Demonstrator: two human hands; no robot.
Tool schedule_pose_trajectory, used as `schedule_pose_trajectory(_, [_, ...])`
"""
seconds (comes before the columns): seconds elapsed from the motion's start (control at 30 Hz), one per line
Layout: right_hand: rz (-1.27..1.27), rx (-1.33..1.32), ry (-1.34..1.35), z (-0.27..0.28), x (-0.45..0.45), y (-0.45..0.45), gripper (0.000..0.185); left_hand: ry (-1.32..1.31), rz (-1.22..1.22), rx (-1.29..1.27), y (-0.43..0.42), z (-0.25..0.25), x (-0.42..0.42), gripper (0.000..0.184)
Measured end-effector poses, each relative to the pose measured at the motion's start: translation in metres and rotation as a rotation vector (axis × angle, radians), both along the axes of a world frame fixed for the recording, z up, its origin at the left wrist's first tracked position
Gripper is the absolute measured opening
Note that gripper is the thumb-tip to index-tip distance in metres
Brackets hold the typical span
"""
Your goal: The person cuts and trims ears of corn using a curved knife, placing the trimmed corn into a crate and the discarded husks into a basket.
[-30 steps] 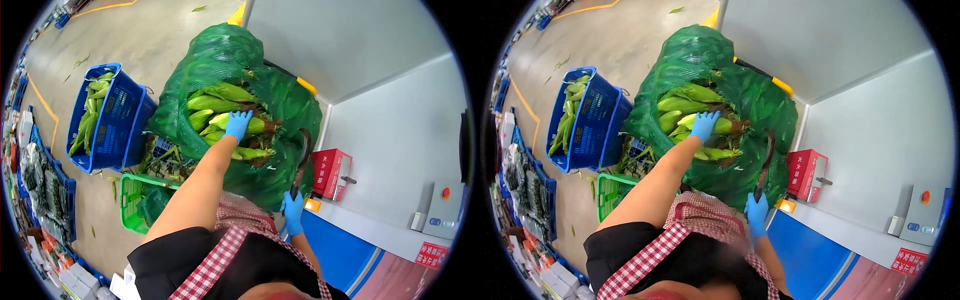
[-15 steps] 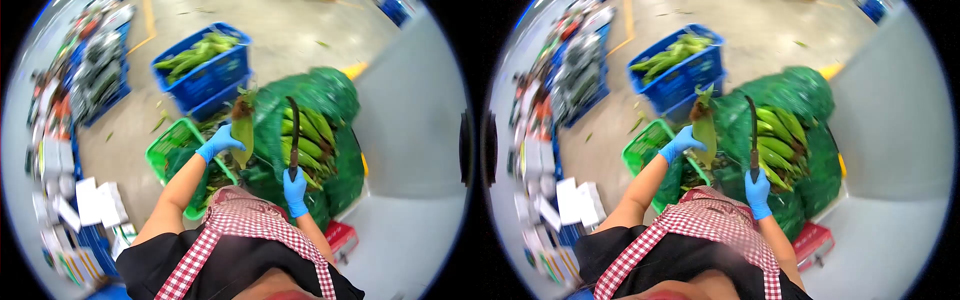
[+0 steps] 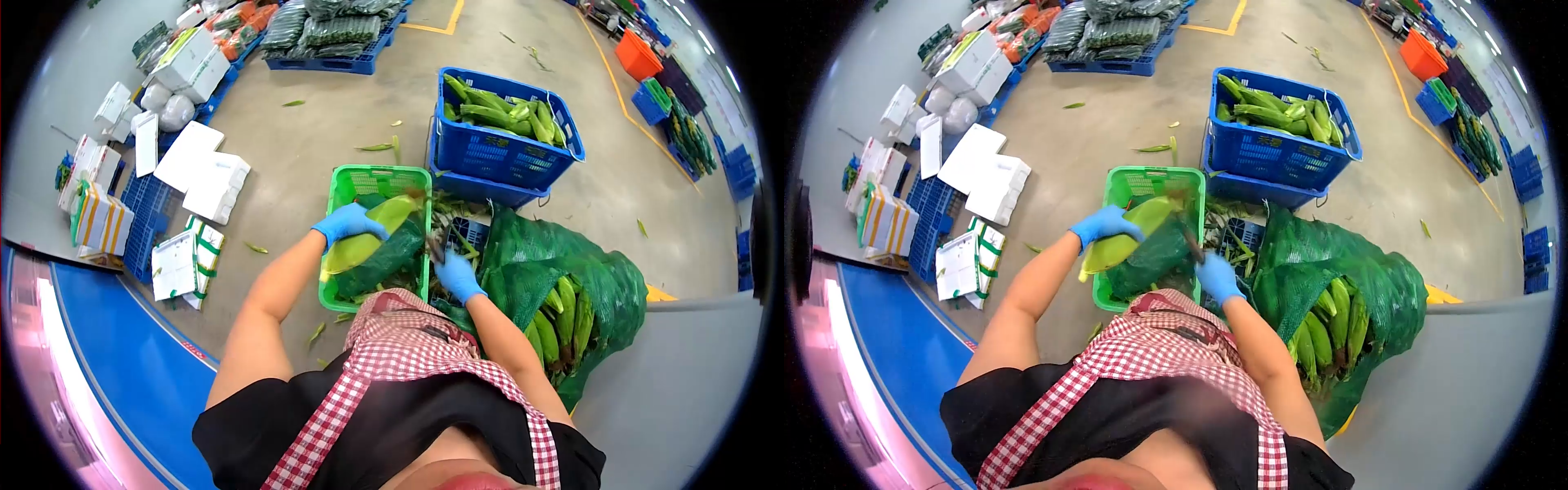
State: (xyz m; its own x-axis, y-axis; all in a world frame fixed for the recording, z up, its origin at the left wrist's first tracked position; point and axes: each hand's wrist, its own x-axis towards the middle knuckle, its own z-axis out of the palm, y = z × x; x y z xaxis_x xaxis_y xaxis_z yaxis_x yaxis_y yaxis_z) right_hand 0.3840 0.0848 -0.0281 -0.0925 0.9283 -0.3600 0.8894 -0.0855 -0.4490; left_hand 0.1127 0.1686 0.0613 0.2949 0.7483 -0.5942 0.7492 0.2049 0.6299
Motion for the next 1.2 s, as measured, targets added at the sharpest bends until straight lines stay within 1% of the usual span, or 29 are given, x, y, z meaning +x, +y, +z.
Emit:
schedule_pose_trajectory(0.07, [0.201,-0.316,-0.124,-0.051,0.033,-0.034,0.035,0.071,0.073,0.011,-0.005,0.008,-0.023,0.055])
schedule_pose_trajectory(0.1, [0.012,-0.283,-0.092,-0.055,0.035,-0.054,0.038,-0.111,0.204,-0.006,-0.004,-0.015,-0.04,0.051])
schedule_pose_trajectory(0.13, [-0.173,-0.264,-0.062,-0.055,0.038,-0.069,0.041,-0.325,0.355,-0.025,-0.003,-0.021,-0.047,0.05])
schedule_pose_trajectory(0.2, [-0.215,-0.278,-0.006,-0.033,0.039,-0.066,0.039,-0.728,0.642,-0.094,-0.012,-0.037,-0.054,0.048])
schedule_pose_trajectory(0.23, [-0.221,-0.227,0.055,-0.028,0.039,-0.057,0.039,-0.907,0.764,-0.049,-0.008,-0.054,-0.053,0.045])
schedule_pose_trajectory(0.27, [-0.243,-0.086,0.101,-0.001,0.03,-0.047,0.036,-1.067,0.866,-0.03,-0.006,-0.056,-0.045,0.046])
schedule_pose_trajectory(0.3, [-0.345,0.116,0.237,0.029,0.016,-0.035,0.03,-1.096,1.005,-0.023,-0.003,-0.057,-0.037,0.049])
schedule_pose_trajectory(0.33, [-0.463,0.32,0.441,0.055,0.001,-0.021,0.025,-1.124,1.145,-0.01,0.0,-0.057,-0.028,0.052])
schedule_pose_trajectory(0.37, [-0.598,0.413,0.674,0.069,-0.008,-0.006,0.023,-1.159,1.187,0.014,0.003,-0.059,-0.02,0.053])
schedule_pose_trajectory(0.4, [-0.683,0.534,0.986,0.101,-0.021,0.004,0.024,-1.195,1.226,0.041,0.006,-0.063,-0.01,0.054])
schedule_pose_trajectory(0.47, [-0.733,0.689,1.171,0.093,-0.036,0.018,0.024,-1.215,1.249,0.105,0.013,-0.073,0.007,0.057])
schedule_pose_trajectory(0.53, [-0.366,0.646,0.382,0.032,-0.042,0.007,0.029,-1.188,1.215,0.172,0.018,-0.088,0.024,0.058])
schedule_pose_trajectory(0.6, [0.124,-0.263,0.132,-0.045,-0.023,-0.02,0.038,-1.184,1.251,0.176,0.021,-0.099,0.033,0.06])
schedule_pose_trajectory(0.63, [0.112,-0.317,0.127,-0.103,-0.004,-0.059,0.041,-1.172,1.276,0.149,0.023,-0.11,0.03,0.06])
schedule_pose_trajectory(0.67, [0.089,-0.359,0.121,-0.138,0.011,-0.079,0.044,-1.169,1.286,0.12,0.032,-0.113,0.031,0.061])
schedule_pose_trajectory(0.7, [-0.12,-0.357,0.164,-0.107,0.025,-0.079,0.039,-1.212,1.283,-0.003,0.035,-0.114,0.033,0.062])
schedule_pose_trajectory(0.73, [-0.341,-0.365,0.21,-0.064,0.041,-0.091,0.037,-1.169,1.254,-0.078,0.046,-0.142,0.033,0.062])
schedule_pose_trajectory(0.77, [-0.463,-0.416,0.254,-0.043,0.054,-0.096,0.034,-1.127,1.25,-0.197,0.055,-0.133,0.045,0.06])
schedule_pose_trajectory(0.8, [-0.579,-0.46,0.303,-0.032,0.071,-0.096,0.032,-1.082,1.244,-0.306,0.07,-0.121,0.061,0.059])
schedule_pose_trajectory(0.83, [-0.614,-0.444,0.277,-0.038,0.084,-0.098,0.031,-1.116,1.124,-0.277,0.092,-0.12,0.078,0.054])
schedule_pose_trajectory(0.87, [-0.72,-0.497,0.328,-0.026,0.092,-0.101,0.035,-1.174,1.113,-0.339,0.122,-0.118,0.1,0.046])
schedule_pose_trajectory(0.9, [-0.721,-0.422,0.314,-0.028,0.098,-0.106,0.036,-1.343,1.036,-0.324,0.161,-0.13,0.123,0.036])
schedule_pose_trajectory(0.93, [-0.729,-0.354,0.295,-0.033,0.103,-0.116,0.038,-1.412,1.029,-0.368,0.2,-0.129,0.147,0.027])
schedule_pose_trajectory(0.97, [-0.735,-0.315,0.348,-0.039,0.107,-0.126,0.03,-1.557,0.776,-0.445,0.225,-0.119,0.174,0.029])
schedule_pose_trajectory(1.03, [-0.853,-0.266,0.489,-0.024,0.113,-0.148,0.028,-1.374,0.731,-0.107,0.209,-0.04,0.259,0.034])
schedule_pose_trajectory(1.07, [-0.921,-0.232,0.546,-0.019,0.108,-0.164,0.026,-1.283,0.666,-0.109,0.202,-0.022,0.289,0.03])
schedule_pose_trajectory(1.13, [-1.092,-0.166,0.606,-0.006,0.101,-0.191,0.023,-1.018,0.394,-0.119,0.179,-0.031,0.348,0.03])
schedule_pose_trajectory(1.17, [-1.191,-0.085,0.604,-0.011,0.097,-0.209,0.022,-0.906,-0.02,-0.022,0.159,-0.058,0.374,0.03])
schedule_pose_trajectory(1.2, [-1.323,0.0,0.554,-0.007,0.093,-0.225,0.025,-0.815,-0.228,-0.072,0.113,-0.066,0.396,0.03])
